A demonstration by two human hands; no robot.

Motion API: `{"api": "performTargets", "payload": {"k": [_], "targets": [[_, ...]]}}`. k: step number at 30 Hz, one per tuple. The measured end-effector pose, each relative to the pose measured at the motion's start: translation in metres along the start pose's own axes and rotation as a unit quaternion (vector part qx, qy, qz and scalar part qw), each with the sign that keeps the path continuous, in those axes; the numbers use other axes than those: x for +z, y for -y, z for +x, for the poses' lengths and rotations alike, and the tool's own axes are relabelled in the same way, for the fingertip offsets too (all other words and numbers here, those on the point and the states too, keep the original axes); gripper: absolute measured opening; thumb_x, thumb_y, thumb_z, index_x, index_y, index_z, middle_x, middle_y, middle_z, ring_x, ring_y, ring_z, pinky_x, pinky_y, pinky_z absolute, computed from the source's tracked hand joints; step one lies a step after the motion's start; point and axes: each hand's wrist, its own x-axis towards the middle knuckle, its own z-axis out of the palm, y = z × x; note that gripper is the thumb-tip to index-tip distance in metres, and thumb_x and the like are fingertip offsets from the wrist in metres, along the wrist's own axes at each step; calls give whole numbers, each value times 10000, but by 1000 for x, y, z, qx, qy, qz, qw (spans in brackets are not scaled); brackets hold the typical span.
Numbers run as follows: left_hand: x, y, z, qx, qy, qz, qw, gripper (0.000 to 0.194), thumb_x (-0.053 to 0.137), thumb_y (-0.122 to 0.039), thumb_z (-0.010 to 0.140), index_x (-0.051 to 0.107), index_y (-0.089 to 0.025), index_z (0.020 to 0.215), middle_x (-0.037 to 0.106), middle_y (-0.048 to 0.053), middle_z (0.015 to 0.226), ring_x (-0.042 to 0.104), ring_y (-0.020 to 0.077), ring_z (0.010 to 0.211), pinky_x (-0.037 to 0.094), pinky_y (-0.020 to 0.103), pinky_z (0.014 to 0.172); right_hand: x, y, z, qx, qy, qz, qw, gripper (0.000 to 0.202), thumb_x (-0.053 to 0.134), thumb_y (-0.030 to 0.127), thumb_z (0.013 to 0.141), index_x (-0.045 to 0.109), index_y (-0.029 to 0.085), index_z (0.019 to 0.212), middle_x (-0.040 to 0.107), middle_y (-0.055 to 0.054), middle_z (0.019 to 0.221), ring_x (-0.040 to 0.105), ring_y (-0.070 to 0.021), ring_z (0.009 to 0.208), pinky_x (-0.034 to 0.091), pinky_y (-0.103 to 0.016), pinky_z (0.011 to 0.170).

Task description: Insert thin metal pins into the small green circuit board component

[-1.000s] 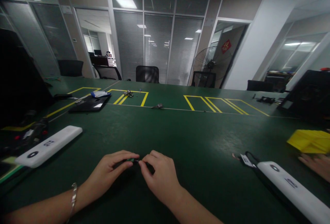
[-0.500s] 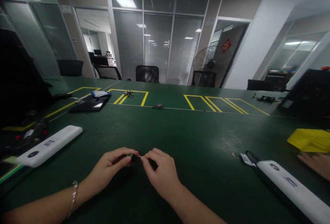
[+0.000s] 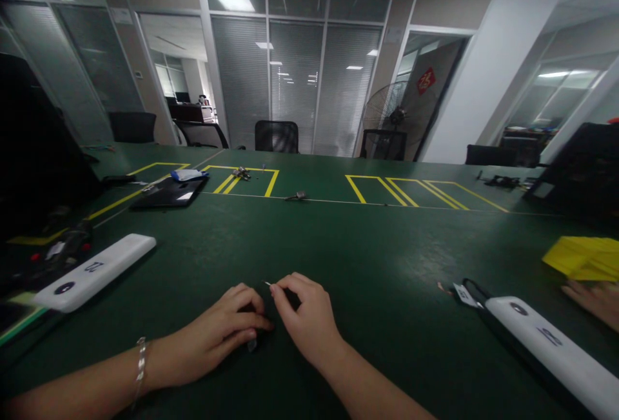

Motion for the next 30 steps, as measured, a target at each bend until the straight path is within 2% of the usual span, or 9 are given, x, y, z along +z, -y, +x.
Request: {"api": "performTargets", "payload": {"k": [3,5,9,11,14,16,18,24,30], "targets": [[1,1,0,1,-10,-4,1000,319,437,-194,962,569,-308,1229,545,59,1154,470,233,1063,380,383,943,0,1,0,2,9,-2,1000,216,514,250,928,672,198,790,643,-8,754,603,-150,721,415,-251,663],[3,3,-1,2,-34,-14,999,293,438,-195,963,569,-289,1207,550,55,1163,472,226,1070,375,375,947,0,1,0,4,18,-10,1000,214,513,255,928,672,201,797,644,-7,759,603,-150,724,415,-252,668],[6,6,-3,-43,-104,7,994,139,465,-232,952,599,-214,981,581,45,998,511,218,943,395,362,843,-4,1,1,4,58,-28,998,139,534,225,899,664,211,851,645,-1,808,599,-151,754,418,-250,680],[8,4,-4,-71,-115,32,990,114,524,-292,922,575,-191,908,576,42,932,514,222,877,394,359,781,-8,1,2,5,88,-33,996,133,561,160,847,651,222,923,646,1,873,600,-154,798,423,-246,702],[10,0,-4,-80,-106,57,989,311,662,-453,806,553,-180,908,575,46,932,512,238,841,385,370,747,-15,3,3,-2,145,-33,989,313,569,77,765,621,239,1027,637,2,959,599,-152,830,432,-239,719],[13,-2,-3,-81,-101,66,989,470,729,-547,698,549,-178,925,575,54,951,511,253,842,383,385,753,-20,6,4,-12,185,-33,982,317,586,88,749,615,238,1027,625,-1,953,595,-158,831,438,-243,719],[15,-2,-3,-86,-100,71,989,524,750,-576,651,549,-178,927,574,61,959,510,262,843,383,391,751,-24,9,4,-19,210,-34,977,326,636,114,724,612,242,1024,617,-4,958,591,-172,852,443,-259,745],[15,-1,-3,-85,-101,38,991,259,675,-340,788,545,-193,957,564,54,982,513,254,887,400,393,782,-19,13,3,-27,197,-96,975,244,733,218,705,630,240,925,623,-12,911,588,-206,839,431,-295,718],[13,6,-3,-99,-156,-76,980,245,618,-175,798,531,-207,1025,549,42,997,540,218,890,445,354,768,-12,6,1,-26,177,-94,979,190,734,245,731,640,232,895,622,-3,880,594,-185,806,422,-276,701]]}}
